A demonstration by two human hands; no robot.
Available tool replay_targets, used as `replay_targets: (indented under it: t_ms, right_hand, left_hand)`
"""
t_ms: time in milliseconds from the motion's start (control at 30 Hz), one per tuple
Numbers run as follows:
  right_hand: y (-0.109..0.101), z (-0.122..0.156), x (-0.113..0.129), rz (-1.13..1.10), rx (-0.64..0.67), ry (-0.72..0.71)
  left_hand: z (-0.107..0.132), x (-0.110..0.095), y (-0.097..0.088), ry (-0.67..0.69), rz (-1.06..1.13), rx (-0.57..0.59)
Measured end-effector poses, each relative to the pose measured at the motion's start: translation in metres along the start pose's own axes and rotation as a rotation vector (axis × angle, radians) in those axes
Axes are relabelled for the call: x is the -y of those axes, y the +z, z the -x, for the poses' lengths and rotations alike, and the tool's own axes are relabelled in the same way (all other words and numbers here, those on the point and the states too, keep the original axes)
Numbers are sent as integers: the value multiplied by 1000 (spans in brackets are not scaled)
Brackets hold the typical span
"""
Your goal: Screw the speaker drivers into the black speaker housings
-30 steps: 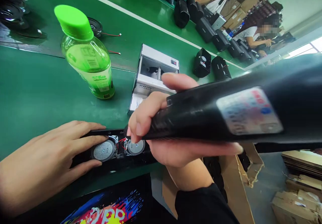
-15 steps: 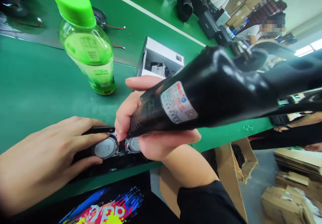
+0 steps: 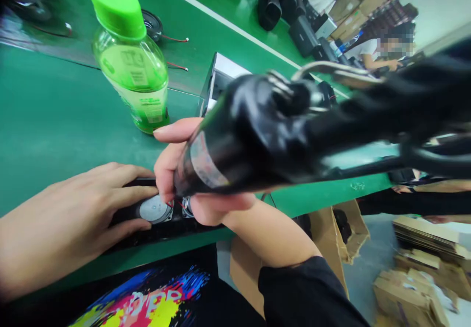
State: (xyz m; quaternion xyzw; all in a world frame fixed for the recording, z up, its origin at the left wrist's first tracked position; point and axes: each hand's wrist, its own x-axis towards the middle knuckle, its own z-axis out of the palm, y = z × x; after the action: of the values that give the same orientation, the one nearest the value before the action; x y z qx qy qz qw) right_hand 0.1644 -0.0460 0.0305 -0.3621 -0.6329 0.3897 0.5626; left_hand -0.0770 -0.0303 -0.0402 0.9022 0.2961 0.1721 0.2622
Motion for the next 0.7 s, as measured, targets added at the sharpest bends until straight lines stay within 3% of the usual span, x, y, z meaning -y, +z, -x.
replay_targets:
  t_ms: [100, 267, 500, 633, 700]
  right_hand:
    - [9, 0, -12, -270, -148, -52]
    - [12, 6, -26, -351, -139, -69]
    - [11, 16, -34, -325, -168, -112]
    - [14, 10, -60, -327, -141, -203]
    - [14, 10, -76, -191, -54, -214]
  left_hand:
    - [-3, -1, -3, -49, -24, 66]
    - [-6, -5, -3, -76, -45, 125]
    - [-6, -2, -3, -87, -95, 152]
    - [-6, -3, -4, -79, -95, 142]
    - [-5, -3, -4, -76, -82, 143]
